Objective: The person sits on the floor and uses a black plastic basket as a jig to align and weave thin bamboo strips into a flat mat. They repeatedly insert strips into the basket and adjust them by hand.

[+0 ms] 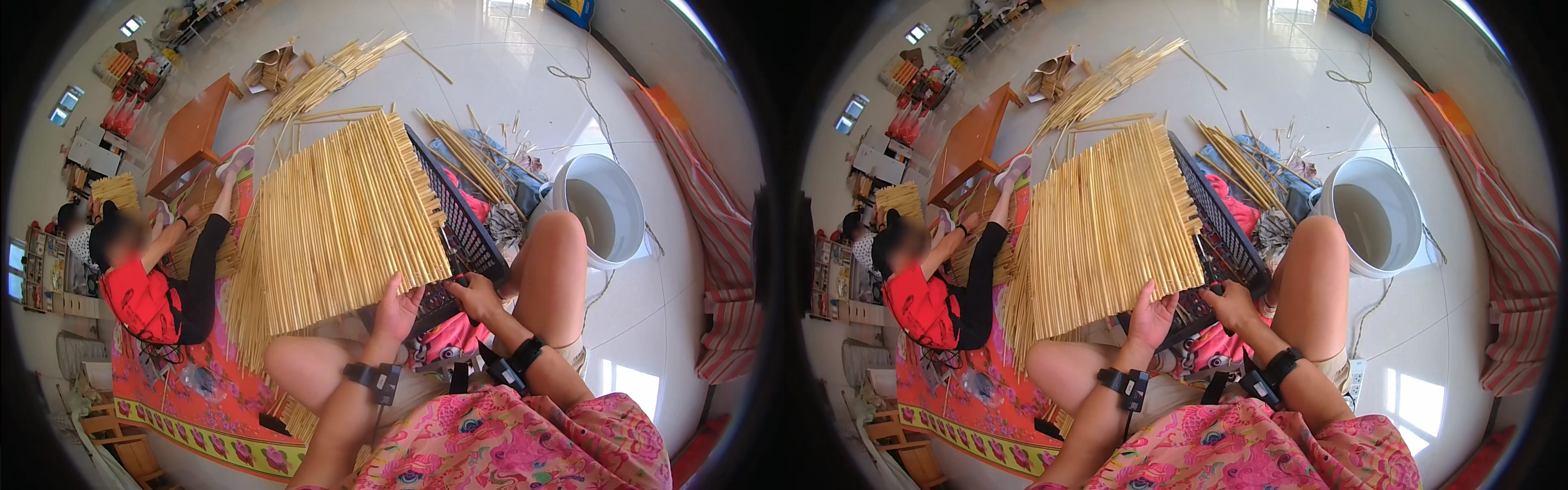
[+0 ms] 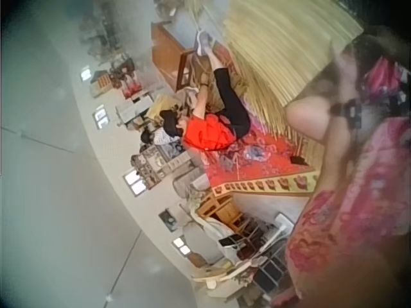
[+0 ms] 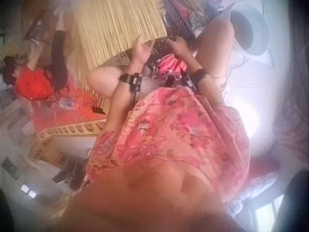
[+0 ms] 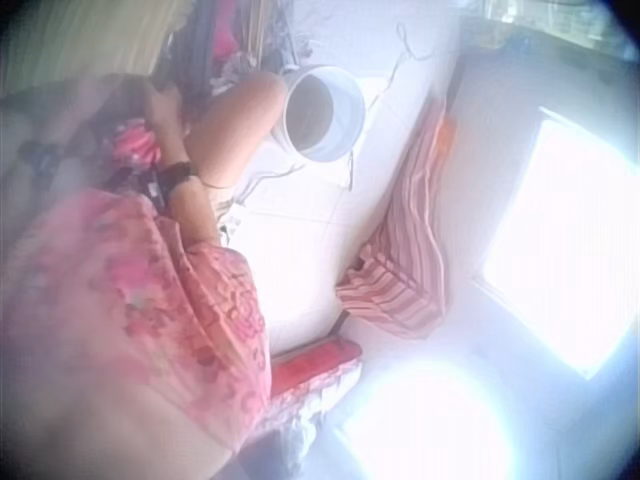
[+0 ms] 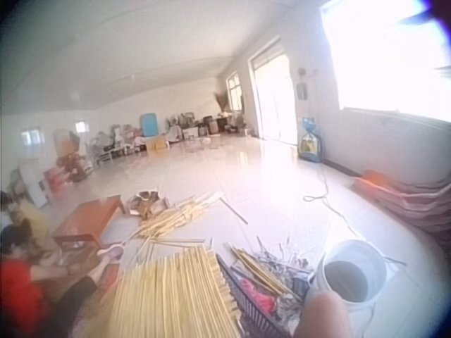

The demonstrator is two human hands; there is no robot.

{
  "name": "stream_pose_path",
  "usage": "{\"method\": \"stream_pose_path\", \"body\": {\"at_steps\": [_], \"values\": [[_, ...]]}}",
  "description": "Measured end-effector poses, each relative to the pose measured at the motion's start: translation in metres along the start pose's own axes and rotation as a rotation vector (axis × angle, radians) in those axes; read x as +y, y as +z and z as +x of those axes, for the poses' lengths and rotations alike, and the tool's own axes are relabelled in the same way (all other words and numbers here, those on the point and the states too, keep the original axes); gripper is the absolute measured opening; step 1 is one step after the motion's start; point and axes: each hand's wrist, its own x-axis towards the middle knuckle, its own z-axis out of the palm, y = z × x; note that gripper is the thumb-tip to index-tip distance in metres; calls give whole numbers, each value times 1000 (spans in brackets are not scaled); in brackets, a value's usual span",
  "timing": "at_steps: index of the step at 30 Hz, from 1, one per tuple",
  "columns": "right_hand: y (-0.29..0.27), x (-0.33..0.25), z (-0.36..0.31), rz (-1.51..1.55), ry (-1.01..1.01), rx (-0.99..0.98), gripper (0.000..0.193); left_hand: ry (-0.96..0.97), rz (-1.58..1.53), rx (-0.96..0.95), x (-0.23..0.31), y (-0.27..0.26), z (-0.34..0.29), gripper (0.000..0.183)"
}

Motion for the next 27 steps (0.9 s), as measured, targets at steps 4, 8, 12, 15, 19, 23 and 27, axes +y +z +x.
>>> {"method": "stream_pose_path", "body": {"at_steps": [4, 8, 12, 15, 19, 23, 27], "values": [[1, 0, -2, -46, -17, 39, 45, -7, 6, 9, 0, -4, 2, 29], [2, 12, 4, 2, -71, 64, 31, -11, 1, 29, -1, -5, 3, 28], [-2, 14, 2, 89, 4, 20, 32, -3, 7, 35, -1, -6, 3, 28], [-6, 15, -5, -40, -28, 14, 45, 1, 12, 39, 0, -5, 2, 27], [-10, 5, -11, -117, -26, -29, 51, 8, 12, 39, 0, -4, 2, 28], [-12, -3, -4, -32, -11, -104, 40, 10, 19, 33, -1, -4, 2, 28], [-10, 4, 4, 28, 16, -147, 36, 2, 14, 21, -2, -5, 3, 28]]}}
